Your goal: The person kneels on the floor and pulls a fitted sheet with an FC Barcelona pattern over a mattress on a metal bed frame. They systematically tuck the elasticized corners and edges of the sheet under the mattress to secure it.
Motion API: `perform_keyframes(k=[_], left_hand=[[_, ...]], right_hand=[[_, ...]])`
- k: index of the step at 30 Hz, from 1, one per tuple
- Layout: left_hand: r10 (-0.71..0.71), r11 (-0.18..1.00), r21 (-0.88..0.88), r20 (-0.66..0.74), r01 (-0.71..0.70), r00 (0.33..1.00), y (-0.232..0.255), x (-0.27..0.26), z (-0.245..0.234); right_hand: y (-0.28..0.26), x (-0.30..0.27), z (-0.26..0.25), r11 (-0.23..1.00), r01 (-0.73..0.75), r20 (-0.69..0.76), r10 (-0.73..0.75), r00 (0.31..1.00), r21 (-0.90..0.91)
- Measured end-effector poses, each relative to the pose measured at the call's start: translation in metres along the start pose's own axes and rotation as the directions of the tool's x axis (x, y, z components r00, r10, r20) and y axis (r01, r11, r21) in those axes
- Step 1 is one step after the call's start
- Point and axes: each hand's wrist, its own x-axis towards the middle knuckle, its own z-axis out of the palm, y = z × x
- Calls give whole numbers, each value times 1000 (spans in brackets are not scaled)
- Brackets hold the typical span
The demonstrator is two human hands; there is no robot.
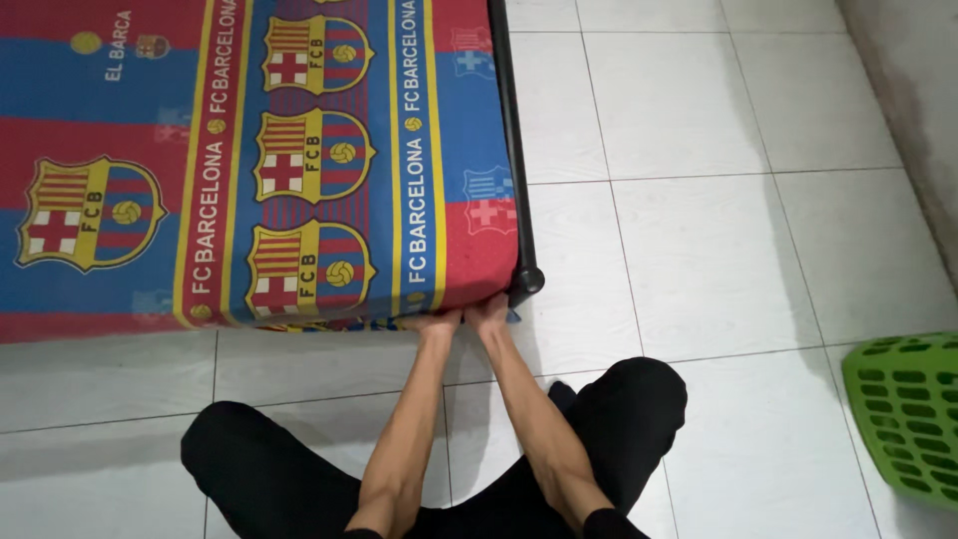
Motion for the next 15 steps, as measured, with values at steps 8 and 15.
perform_keyframes(k=[8,15], left_hand=[[-12,1000,16,-63,13,998,3,15,0],[-9,1000,-1,21,9,1000,-4,24,-13]], right_hand=[[0,15,3,996,-63,-220,73,973,56],[-1,-37,-21,979,49,-191,-87,978,-196]])
